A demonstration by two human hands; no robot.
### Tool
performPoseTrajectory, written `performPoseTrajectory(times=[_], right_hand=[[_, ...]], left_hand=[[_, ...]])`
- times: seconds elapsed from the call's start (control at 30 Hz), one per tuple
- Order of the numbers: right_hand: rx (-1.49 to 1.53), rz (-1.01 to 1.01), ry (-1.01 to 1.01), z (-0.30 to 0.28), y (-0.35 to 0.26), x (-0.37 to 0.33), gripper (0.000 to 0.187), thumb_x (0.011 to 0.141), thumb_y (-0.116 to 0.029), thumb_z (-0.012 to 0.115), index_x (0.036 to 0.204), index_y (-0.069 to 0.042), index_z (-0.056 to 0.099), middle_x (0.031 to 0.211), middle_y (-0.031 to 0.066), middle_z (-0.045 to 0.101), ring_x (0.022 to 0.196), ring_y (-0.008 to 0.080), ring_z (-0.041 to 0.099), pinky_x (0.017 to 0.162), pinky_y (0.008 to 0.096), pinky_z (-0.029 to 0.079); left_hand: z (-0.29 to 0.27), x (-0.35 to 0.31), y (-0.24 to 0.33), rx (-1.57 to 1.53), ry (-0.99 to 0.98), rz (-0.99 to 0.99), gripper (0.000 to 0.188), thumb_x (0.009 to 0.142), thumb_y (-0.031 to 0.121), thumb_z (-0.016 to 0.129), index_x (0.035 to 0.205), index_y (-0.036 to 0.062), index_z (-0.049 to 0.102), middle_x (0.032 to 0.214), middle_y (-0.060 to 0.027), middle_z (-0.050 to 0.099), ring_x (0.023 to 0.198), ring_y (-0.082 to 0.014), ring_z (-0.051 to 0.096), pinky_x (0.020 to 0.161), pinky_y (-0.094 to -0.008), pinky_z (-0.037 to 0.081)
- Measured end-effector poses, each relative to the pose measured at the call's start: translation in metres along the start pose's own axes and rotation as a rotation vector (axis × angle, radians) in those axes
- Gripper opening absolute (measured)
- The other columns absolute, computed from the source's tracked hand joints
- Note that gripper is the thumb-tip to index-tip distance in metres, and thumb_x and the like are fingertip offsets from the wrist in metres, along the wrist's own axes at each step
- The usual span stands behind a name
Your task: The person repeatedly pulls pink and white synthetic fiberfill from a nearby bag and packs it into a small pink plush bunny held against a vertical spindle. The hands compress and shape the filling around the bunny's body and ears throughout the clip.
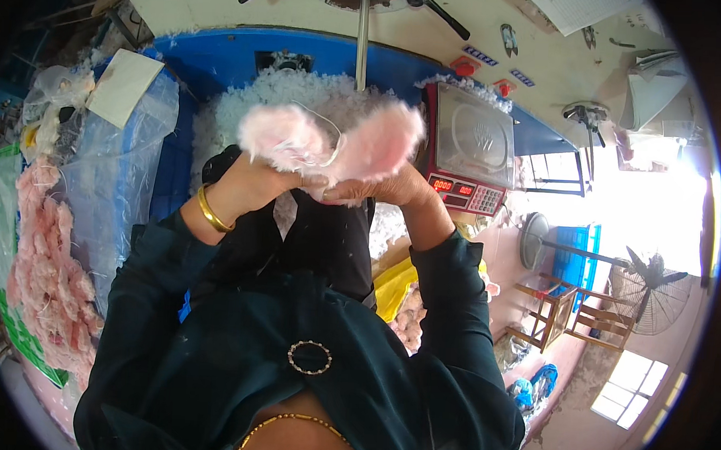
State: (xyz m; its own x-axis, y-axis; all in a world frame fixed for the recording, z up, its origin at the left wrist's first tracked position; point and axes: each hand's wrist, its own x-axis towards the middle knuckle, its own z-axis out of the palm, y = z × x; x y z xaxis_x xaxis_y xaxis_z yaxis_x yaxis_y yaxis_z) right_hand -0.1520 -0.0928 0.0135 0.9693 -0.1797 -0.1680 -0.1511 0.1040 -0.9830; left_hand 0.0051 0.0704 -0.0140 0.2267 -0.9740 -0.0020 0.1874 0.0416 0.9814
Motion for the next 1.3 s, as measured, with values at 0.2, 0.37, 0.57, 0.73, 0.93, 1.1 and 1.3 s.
performPoseTrajectory(times=[0.2,0.37,0.57,0.73,0.93,1.1,1.3], right_hand=[[-0.256,-0.251,-0.046,-0.019,0.016,0.006,0.038,0.069,-0.012,0.08,0.102,0.001,0.064,0.092,0.0055,0.066,0.085,0.0128,0.061,0.076,0.0284,0.05],[0.152,-0.052,0.046,-0.017,-0.015,0.008,0.033,0.07,-0.012,0.075,0.097,0.002,0.063,0.096,0.0073,0.064,0.087,0.0117,0.058,0.078,0.0292,0.048],[-0.604,-0.418,0.487,-0.035,-0.035,0.039,0.03,0.063,-0.009,0.078,0.084,0.002,0.059,0.077,0.0091,0.058,0.068,0.0169,0.054,0.063,0.0276,0.044],[-0.534,-0.36,0.593,-0.035,-0.021,0.057,0.026,0.067,-0.007,0.072,0.087,0.001,0.059,0.081,0.0129,0.061,0.072,0.0226,0.06,0.065,0.0311,0.048],[-1.209,-0.788,0.913,-0.031,-0.027,0.102,0.03,0.079,-0.026,0.067,0.094,0.0,0.062,0.082,0.0209,0.064,0.069,0.0376,0.063,0.062,0.0419,0.053],[-1.221,-0.383,1.042,-0.063,-0.051,0.145,0.029,0.081,-0.028,0.066,0.073,-0.001,0.063,0.065,0.0174,0.062,0.065,0.0369,0.063,0.059,0.0415,0.052],[-1.106,-0.693,0.952,-0.05,-0.024,0.116,0.021,0.085,-0.017,0.066,0.072,-0.001,0.062,0.067,0.0111,0.059,0.059,0.028,0.057,0.054,0.0373,0.045]], left_hand=[[-0.003,0.017,0.024,0.473,-0.092,0.475,0.022,0.079,0.003,0.069,0.098,0.0009,0.059,0.101,-0.0094,0.057,0.093,-0.0189,0.055,0.081,-0.0283,0.044],[0.003,0.04,0.025,0.477,0.133,0.521,0.032,0.066,0.009,0.07,0.094,-0.002,0.059,0.097,-0.0125,0.058,0.09,-0.0271,0.057,0.079,-0.0316,0.046],[-0.015,0.095,0.012,0.546,0.275,0.637,0.03,0.067,0.004,0.068,0.095,-0.0015,0.059,0.095,-0.0132,0.058,0.088,-0.0282,0.057,0.077,-0.0321,0.046],[-0.043,0.128,-0.016,0.524,0.221,0.749,0.029,0.067,0.005,0.071,0.093,-0.0004,0.06,0.1,-0.0111,0.06,0.088,-0.0225,0.059,0.079,-0.029,0.048],[-0.048,0.141,-0.005,0.575,0.15,0.509,0.024,0.097,0.025,0.052,0.105,0.0053,0.063,0.093,-0.0044,0.064,0.087,-0.011,0.059,0.082,-0.0273,0.047],[-0.033,0.133,0.005,-0.243,0.153,0.022,0.035,0.097,0.036,0.053,0.108,0.0043,0.062,0.104,0.0002,0.062,0.089,-0.0043,0.057,0.079,-0.0235,0.048],[-0.042,0.108,-0.006,-0.179,0.04,-0.03,0.039,0.096,0.03,0.055,0.124,0.0025,0.054,0.108,-0.0019,0.062,0.095,-0.0081,0.058,0.084,-0.025,0.048]])
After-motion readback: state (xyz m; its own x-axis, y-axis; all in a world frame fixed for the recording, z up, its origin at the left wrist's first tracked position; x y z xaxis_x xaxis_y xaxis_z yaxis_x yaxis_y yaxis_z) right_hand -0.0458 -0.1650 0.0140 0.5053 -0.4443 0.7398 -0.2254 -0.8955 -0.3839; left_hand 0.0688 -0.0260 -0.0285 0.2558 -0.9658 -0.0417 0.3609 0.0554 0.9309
